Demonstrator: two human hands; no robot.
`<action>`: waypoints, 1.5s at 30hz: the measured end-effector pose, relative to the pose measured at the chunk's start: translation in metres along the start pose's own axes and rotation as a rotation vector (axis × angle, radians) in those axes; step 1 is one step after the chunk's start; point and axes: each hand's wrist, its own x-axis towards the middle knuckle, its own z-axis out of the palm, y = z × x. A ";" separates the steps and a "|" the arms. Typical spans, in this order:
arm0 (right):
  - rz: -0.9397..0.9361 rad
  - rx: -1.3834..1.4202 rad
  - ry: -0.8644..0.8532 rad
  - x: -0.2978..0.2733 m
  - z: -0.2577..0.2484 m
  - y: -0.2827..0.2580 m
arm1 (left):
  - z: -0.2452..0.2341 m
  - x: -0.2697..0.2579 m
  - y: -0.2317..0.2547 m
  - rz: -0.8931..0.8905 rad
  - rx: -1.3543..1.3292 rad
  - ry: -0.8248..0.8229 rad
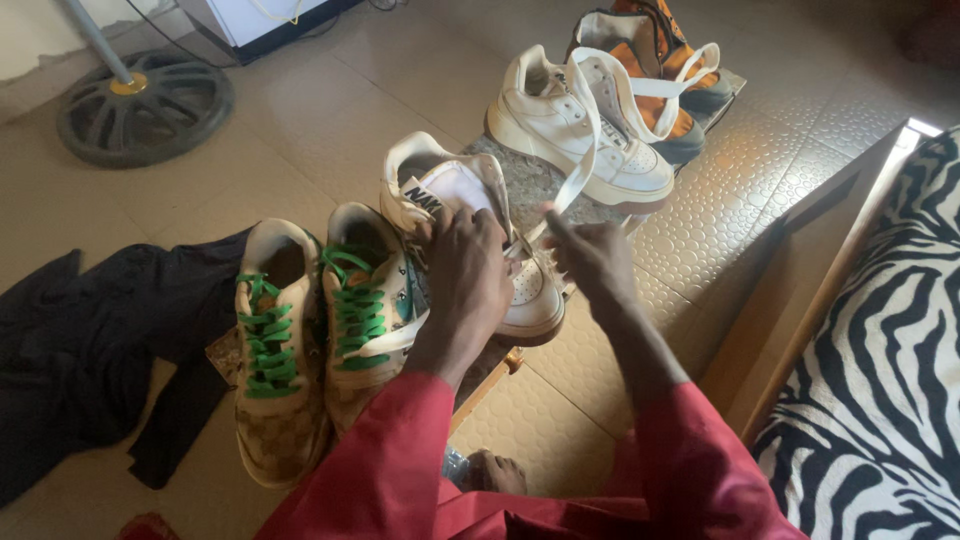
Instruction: The person laces a beige sneaker with green shoelaces, threading them through the eyelets and tying a knot. They then pick up a white sneaker and begin threading a white shoelace through its eyelets.
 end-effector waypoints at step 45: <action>-0.490 -0.239 0.187 -0.040 0.031 0.006 | 0.023 0.003 -0.010 0.113 0.131 0.021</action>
